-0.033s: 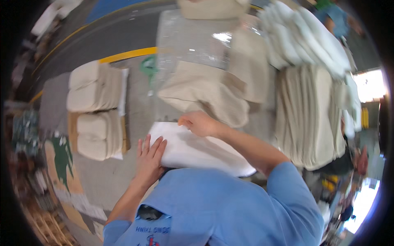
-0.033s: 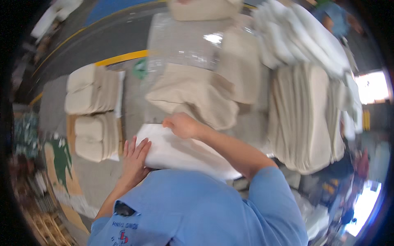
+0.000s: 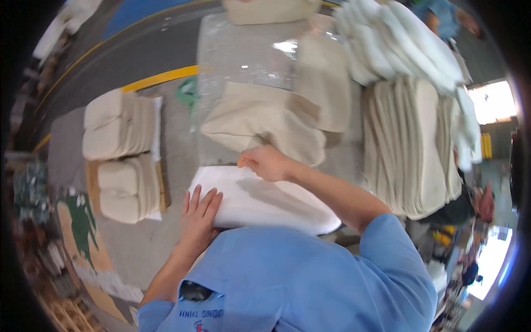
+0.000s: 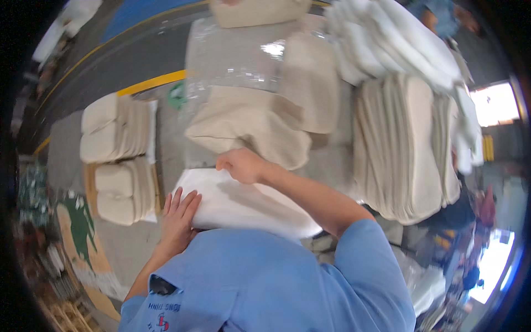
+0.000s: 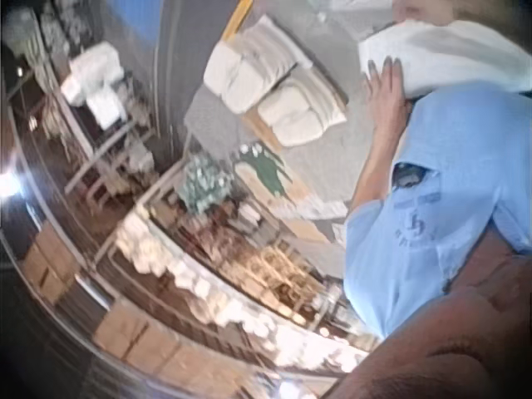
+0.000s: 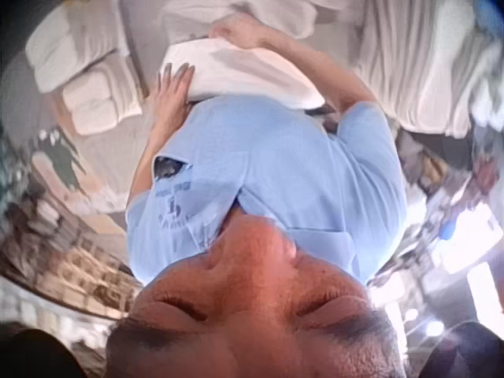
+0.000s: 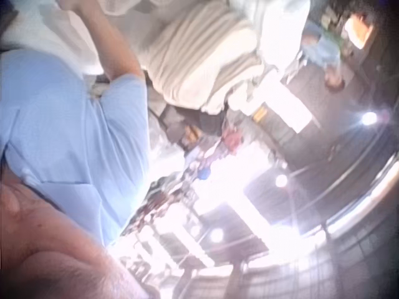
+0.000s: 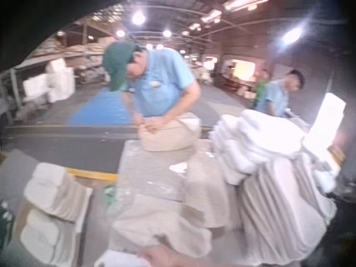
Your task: The person inserts white foam inserts into beige fabric cushion covers on a work table. They align the foam, slide it into the cover, and smooth the edges before stacking the finished cushions. Coworkers perform similar tasks nearby.
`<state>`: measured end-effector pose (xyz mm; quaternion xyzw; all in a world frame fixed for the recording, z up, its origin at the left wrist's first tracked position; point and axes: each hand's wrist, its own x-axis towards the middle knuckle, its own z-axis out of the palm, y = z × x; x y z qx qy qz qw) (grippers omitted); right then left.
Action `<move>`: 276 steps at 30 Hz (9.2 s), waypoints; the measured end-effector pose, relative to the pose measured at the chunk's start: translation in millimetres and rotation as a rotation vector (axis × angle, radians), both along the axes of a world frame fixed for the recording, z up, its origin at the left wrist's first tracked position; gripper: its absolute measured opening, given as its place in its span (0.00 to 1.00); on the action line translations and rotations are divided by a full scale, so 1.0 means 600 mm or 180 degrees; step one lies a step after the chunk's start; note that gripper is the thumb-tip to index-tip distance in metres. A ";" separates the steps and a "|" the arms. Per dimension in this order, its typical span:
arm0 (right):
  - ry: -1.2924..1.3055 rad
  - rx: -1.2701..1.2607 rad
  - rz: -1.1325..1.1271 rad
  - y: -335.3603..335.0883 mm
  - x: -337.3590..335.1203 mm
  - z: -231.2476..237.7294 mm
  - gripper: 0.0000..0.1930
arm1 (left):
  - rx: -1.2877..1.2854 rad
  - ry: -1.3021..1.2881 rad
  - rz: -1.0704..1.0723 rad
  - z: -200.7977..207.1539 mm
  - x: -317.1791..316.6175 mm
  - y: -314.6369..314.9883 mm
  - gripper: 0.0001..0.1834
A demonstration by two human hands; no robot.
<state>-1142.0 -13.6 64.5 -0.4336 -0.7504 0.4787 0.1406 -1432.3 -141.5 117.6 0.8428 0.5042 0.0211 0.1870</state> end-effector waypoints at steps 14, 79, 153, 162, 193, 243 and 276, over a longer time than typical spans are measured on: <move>-0.0808 -0.0595 -0.0516 -0.140 0.266 0.087 0.15 | -0.0465 -0.0122 -0.0564 0.034 0.062 0.144 0.33; 0.0968 0.0380 -0.1579 -0.145 -0.103 0.240 0.13 | -0.2027 -0.2039 -0.0788 0.013 -0.079 0.129 0.29; -0.0424 0.1633 -0.2066 -0.022 0.135 0.081 0.08 | 0.0006 -0.1905 -0.0589 0.034 0.087 0.380 0.33; -0.0245 0.3111 -0.1486 -0.056 0.075 0.278 0.22 | -0.1667 -0.1135 -0.1832 0.225 0.182 0.499 0.23; 0.3725 0.0600 -0.2373 0.026 0.070 0.301 0.09 | -0.4774 -0.5582 0.0281 0.106 0.127 0.324 0.51; -0.0162 0.1909 -0.1899 -0.072 0.107 0.426 0.12 | -0.3519 -0.5784 -0.0435 0.156 0.051 0.488 0.38; 0.1696 0.0653 -0.1855 -0.010 0.034 0.256 0.41 | -0.3179 -0.4860 -0.0735 0.103 0.086 0.313 0.34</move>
